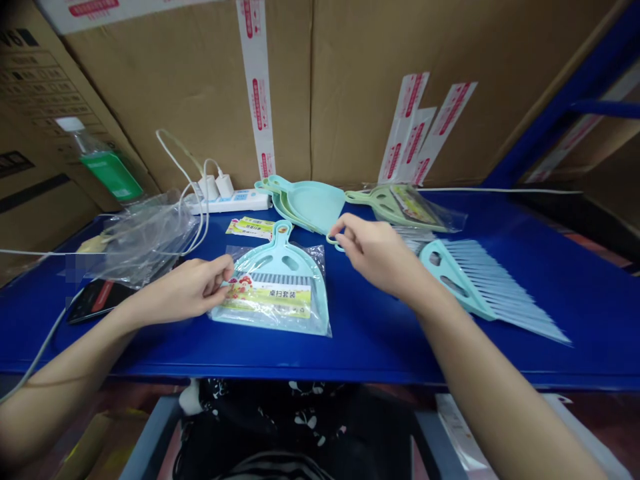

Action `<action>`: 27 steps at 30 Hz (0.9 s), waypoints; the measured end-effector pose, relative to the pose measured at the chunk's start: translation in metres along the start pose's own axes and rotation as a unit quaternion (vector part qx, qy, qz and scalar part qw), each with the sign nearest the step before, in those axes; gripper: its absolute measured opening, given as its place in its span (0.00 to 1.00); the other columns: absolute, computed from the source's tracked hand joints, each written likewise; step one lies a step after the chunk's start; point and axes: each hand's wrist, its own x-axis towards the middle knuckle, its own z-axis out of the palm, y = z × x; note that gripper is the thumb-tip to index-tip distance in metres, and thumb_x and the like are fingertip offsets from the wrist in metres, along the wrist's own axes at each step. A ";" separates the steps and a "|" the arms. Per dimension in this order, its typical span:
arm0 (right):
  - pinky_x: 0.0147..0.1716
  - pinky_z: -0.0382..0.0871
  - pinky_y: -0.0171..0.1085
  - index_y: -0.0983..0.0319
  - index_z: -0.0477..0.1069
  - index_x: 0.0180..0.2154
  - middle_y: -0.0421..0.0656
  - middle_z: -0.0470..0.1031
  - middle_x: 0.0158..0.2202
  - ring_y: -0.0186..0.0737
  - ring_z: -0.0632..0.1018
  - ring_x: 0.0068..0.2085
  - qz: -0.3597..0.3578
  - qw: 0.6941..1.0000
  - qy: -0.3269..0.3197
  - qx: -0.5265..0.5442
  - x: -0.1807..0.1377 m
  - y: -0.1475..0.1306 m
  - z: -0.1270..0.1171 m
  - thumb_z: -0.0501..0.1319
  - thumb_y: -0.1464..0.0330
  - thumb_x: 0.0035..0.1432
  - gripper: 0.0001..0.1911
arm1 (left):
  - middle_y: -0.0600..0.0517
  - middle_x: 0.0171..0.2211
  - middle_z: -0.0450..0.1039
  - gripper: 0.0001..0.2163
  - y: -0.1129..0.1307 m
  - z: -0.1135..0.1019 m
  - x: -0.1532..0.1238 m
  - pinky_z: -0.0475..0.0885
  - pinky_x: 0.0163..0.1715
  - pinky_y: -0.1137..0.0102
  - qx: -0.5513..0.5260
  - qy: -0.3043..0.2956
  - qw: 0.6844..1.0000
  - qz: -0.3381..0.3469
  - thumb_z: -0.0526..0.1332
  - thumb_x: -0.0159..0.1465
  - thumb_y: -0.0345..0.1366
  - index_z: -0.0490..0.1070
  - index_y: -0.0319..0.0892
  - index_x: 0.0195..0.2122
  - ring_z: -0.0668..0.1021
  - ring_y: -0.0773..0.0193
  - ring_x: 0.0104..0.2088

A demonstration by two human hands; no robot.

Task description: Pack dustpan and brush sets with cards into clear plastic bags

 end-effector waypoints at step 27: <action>0.25 0.67 0.38 0.70 0.57 0.63 0.43 0.75 0.27 0.42 0.76 0.27 -0.001 0.969 -0.243 -0.049 0.007 -0.014 0.004 0.52 0.59 0.61 0.33 | 0.60 0.18 0.71 0.05 0.012 -0.005 -0.004 0.63 0.23 0.75 -0.200 -0.130 0.971 0.028 0.52 0.65 0.33 0.56 0.45 0.32 0.72 0.70 0.19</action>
